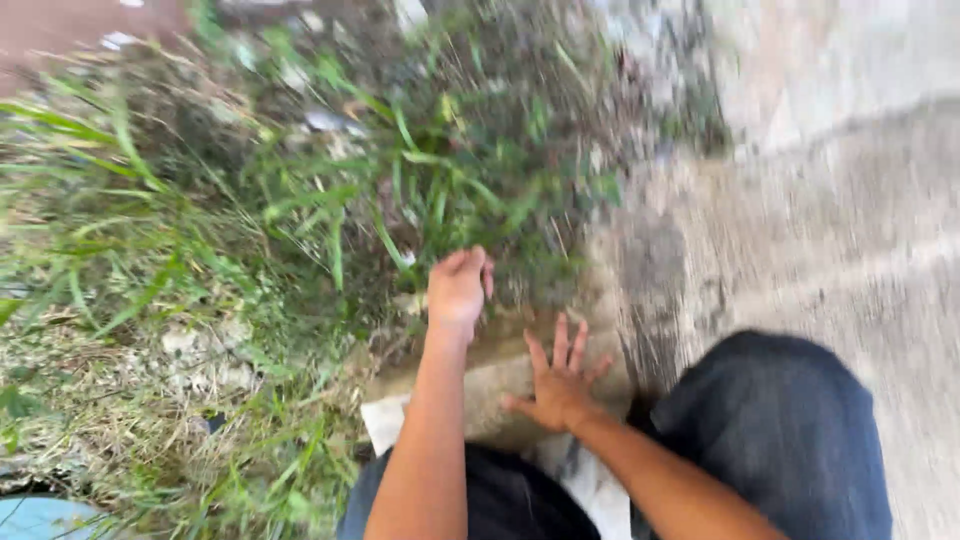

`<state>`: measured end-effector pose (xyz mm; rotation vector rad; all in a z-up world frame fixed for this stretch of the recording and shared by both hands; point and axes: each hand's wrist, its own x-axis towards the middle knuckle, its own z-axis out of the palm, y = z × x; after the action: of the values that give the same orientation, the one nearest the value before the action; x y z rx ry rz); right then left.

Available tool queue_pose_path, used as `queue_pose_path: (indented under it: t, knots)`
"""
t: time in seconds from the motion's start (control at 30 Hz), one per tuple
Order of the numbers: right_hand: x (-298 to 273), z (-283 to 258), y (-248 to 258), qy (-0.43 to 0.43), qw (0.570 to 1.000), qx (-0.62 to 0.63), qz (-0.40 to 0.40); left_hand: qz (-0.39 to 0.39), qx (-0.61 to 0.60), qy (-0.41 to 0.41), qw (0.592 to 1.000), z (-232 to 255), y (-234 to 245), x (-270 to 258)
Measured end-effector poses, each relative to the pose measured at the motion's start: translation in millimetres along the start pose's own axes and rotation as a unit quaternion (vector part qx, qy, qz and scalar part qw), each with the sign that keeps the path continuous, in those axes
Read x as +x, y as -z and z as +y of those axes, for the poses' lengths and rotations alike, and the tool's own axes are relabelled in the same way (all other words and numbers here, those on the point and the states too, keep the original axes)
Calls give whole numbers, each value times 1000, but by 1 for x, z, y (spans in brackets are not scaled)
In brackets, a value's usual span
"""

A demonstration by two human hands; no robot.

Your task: Pulling weeds and grass from the ground by hand in an outdoor area.

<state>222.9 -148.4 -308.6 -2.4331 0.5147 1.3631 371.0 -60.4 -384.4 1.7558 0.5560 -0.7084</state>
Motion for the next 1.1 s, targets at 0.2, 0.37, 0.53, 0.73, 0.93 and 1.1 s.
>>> queue_pose_path:
  t: [0.2,0.37,0.53,0.73,0.93,1.1]
  knots:
    - [22,5,-11,-6,1000,-31,3,28,-122,-37,991,52,60,-71]
    - [36,22,-9,1,995,-75,-64,71,-77,-157,982,89,113,-135]
    - [79,61,46,68,987,-66,-130,106,-131,-156,973,83,133,-142]
    - [231,156,58,-53,977,-196,68,102,-93,-195,971,87,124,-157]
    - [188,109,59,-31,993,-57,97,110,-49,-218,968,93,120,-164]
    - [182,109,27,-10,976,96,195,115,-27,-250,961,85,116,-156]
